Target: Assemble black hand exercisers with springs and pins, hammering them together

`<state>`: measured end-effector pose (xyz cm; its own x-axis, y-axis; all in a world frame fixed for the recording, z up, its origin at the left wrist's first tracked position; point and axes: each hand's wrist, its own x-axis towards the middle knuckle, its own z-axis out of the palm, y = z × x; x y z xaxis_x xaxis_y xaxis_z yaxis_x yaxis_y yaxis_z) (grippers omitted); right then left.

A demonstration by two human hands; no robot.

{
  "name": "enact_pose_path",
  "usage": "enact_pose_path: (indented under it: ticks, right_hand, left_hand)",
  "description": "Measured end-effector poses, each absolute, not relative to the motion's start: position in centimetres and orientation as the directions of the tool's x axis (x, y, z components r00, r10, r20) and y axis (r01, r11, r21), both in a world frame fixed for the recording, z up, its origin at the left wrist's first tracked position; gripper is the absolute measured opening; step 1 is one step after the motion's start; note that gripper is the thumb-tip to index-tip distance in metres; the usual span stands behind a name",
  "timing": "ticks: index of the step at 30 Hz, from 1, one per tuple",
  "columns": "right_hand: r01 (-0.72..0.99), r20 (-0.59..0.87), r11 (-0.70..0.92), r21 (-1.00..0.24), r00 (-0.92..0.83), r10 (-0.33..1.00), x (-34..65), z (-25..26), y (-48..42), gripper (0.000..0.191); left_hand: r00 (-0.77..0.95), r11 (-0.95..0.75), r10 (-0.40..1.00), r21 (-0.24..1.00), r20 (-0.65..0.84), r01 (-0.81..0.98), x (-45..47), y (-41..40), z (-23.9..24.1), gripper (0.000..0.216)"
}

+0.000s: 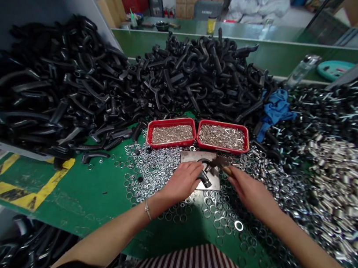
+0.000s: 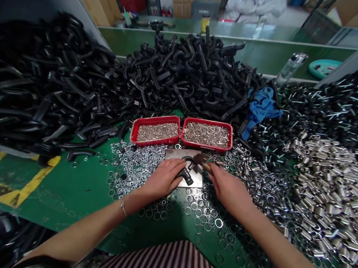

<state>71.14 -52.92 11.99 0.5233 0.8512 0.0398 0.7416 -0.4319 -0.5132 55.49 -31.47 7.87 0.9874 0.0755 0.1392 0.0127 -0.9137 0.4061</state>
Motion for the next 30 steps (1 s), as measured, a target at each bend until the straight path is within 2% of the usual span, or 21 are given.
enact_pose_path:
  ticks: [3,7,9,11,14,16,17,20,22,24,26,28,30]
  right_hand:
    - [0.770,0.030,-0.381,-0.512,0.460,0.887,70.8,12.4,-52.7,0.036]
    - [0.776,0.172,-0.333,-0.535,0.487,0.857,69.6,12.9,-52.0,0.038]
    - [0.775,0.125,-0.322,-0.544,0.455,0.882,69.2,12.8,-51.3,0.037]
    - [0.731,0.029,-0.293,-0.617,0.393,0.919,69.3,12.5,-50.8,0.036]
    - [0.449,-0.131,-0.348,-0.823,0.447,0.885,70.0,12.3,-51.0,0.037]
    - [0.224,-0.209,-0.415,-0.882,0.604,0.770,71.0,12.4,-52.1,0.040]
    - [0.165,-0.225,-0.448,-0.878,0.686,0.692,71.8,12.5,-53.0,0.041]
    - [0.206,-0.177,-0.611,-0.764,0.845,0.505,75.0,12.8,-55.9,0.040]
    - [0.357,-0.051,-0.700,-0.618,0.871,0.488,77.2,12.8,-57.4,0.037]
    - [0.558,0.162,-0.707,-0.435,0.821,0.548,78.4,12.5,-57.9,0.036]
    - [0.732,0.308,-0.630,-0.258,0.681,0.665,78.2,11.7,-57.2,0.035]
    - [0.843,0.270,-0.509,-0.174,0.538,0.799,77.0,10.5,-55.7,0.032]
    - [0.894,0.154,-0.423,-0.149,0.443,0.883,75.6,9.3,-54.0,0.029]
  left_hand:
    - [0.970,-0.892,0.195,0.437,0.146,0.114,55.4,-31.8,7.7,0.051]
    - [0.945,-0.844,0.285,0.509,0.160,0.168,55.6,-32.1,7.2,0.086]
    - [0.941,-0.841,0.297,0.511,0.162,0.178,55.8,-32.1,7.0,0.095]
    - [0.940,-0.840,0.304,0.509,0.156,0.187,55.9,-32.1,7.0,0.097]
    - [0.940,-0.822,0.307,0.539,0.149,0.183,55.9,-31.9,7.6,0.093]
    - [0.940,-0.768,0.320,0.613,0.117,0.185,55.9,-31.7,8.4,0.085]
    - [0.937,-0.706,0.339,0.680,0.081,0.197,55.8,-31.5,8.9,0.081]
    - [0.925,-0.398,0.373,0.888,-0.071,0.229,55.6,-30.6,10.0,0.070]
    - [0.914,-0.331,0.394,0.913,-0.097,0.240,55.5,-29.9,10.1,0.069]
    - [0.901,-0.463,0.432,0.847,-0.040,0.260,55.4,-29.2,9.7,0.061]
    - [0.903,-0.624,0.428,0.736,0.040,0.263,55.3,-28.8,9.2,0.045]
    - [0.919,-0.716,0.386,0.655,0.082,0.243,55.0,-28.7,8.7,0.036]
    - [0.929,-0.757,0.358,0.611,0.090,0.232,54.8,-28.8,8.5,0.039]
